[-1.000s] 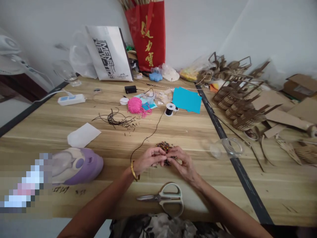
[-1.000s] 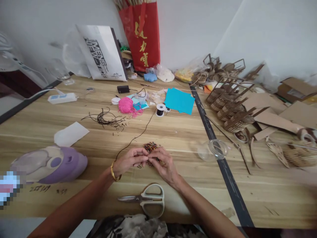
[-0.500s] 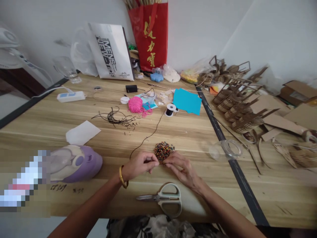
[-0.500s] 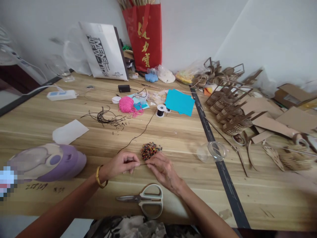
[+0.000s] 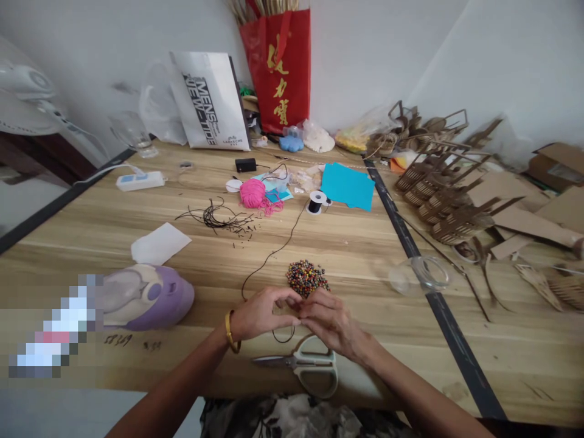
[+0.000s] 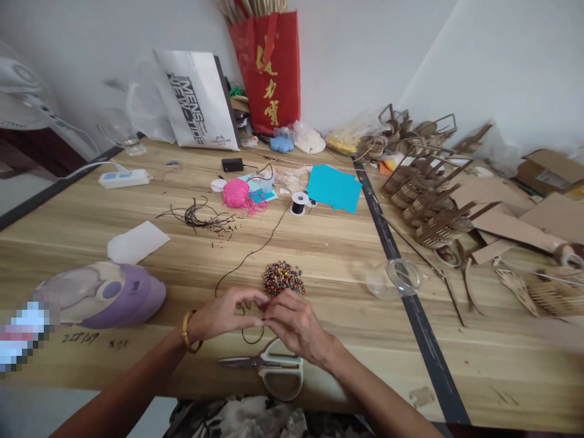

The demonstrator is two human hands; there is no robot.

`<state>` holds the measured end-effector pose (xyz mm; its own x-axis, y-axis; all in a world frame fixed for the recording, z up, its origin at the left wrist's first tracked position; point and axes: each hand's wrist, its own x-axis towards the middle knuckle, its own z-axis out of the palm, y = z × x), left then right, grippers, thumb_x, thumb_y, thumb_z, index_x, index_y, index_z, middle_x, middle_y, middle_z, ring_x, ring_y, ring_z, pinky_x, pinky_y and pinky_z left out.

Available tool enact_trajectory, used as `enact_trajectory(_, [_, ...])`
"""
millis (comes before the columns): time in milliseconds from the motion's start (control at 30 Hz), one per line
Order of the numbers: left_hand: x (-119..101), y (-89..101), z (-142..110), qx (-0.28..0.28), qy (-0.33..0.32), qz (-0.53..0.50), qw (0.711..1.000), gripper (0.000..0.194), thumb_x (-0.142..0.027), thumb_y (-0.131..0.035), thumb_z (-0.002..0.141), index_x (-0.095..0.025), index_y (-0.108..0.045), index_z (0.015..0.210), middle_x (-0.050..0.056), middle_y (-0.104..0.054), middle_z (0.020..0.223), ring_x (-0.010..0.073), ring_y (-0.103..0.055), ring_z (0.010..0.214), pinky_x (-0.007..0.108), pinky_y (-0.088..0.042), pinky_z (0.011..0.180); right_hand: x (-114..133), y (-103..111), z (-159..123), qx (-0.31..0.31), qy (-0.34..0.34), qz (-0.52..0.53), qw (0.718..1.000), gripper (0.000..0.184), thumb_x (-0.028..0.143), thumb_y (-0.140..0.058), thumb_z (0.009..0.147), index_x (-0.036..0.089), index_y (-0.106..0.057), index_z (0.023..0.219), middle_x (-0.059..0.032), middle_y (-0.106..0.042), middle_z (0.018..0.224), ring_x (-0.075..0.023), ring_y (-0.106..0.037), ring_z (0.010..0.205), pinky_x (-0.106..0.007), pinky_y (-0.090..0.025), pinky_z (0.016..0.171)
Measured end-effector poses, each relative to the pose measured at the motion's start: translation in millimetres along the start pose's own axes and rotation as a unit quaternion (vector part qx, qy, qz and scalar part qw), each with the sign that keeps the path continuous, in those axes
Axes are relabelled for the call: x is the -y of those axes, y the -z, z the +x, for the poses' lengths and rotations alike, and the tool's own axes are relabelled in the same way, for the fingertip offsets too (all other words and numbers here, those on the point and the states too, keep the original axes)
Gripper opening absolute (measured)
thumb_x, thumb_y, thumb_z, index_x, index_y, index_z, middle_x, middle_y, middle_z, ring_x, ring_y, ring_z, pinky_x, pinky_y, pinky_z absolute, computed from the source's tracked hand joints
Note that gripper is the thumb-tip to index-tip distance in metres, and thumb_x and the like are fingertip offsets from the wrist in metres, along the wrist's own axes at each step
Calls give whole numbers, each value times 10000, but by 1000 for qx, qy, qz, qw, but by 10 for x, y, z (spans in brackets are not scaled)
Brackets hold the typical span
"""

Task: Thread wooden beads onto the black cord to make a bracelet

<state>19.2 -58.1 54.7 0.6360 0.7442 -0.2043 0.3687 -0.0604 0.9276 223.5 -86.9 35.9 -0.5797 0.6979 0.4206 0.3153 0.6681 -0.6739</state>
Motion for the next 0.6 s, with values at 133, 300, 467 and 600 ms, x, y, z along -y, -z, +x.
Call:
enact_trajectory(133, [114,-47,198,32,11,-182,983,345,-292,-754,661,-122,-596,916,46,-692,793,135,-620,711,245,-450,674,-65,55,25,-17,-4,-24,1000,139,245,-513,926,189,-639,908,-71,-644,840,-177,-579,806,-314,-478,710])
enact_trajectory(300, [191,-43,372,43,33,-282,958,366,-367,-772,642,-116,-564,807,17,-660,634,102,-584,544,195,-392,492,-127,153,92,-20,-11,-41,999,188,257,-469,947,189,-644,937,-79,-641,847,-177,-582,800,-312,-480,709])
enact_trajectory(467, [279,-53,459,-6,43,-320,946,370,-350,-796,609,-100,-581,778,-3,-640,591,90,-570,477,191,-391,450,-243,173,156,-14,-9,-59,998,172,243,-480,942,185,-641,940,-80,-629,850,-184,-562,820,-315,-477,715])
enact_trajectory(600, [359,-54,490,-31,53,-325,944,350,-356,-788,619,-93,-602,756,-9,-626,577,77,-548,450,186,-370,431,-335,141,192,-17,-10,-62,998,176,257,-479,943,193,-642,932,-77,-625,844,-183,-562,813,-313,-480,709])
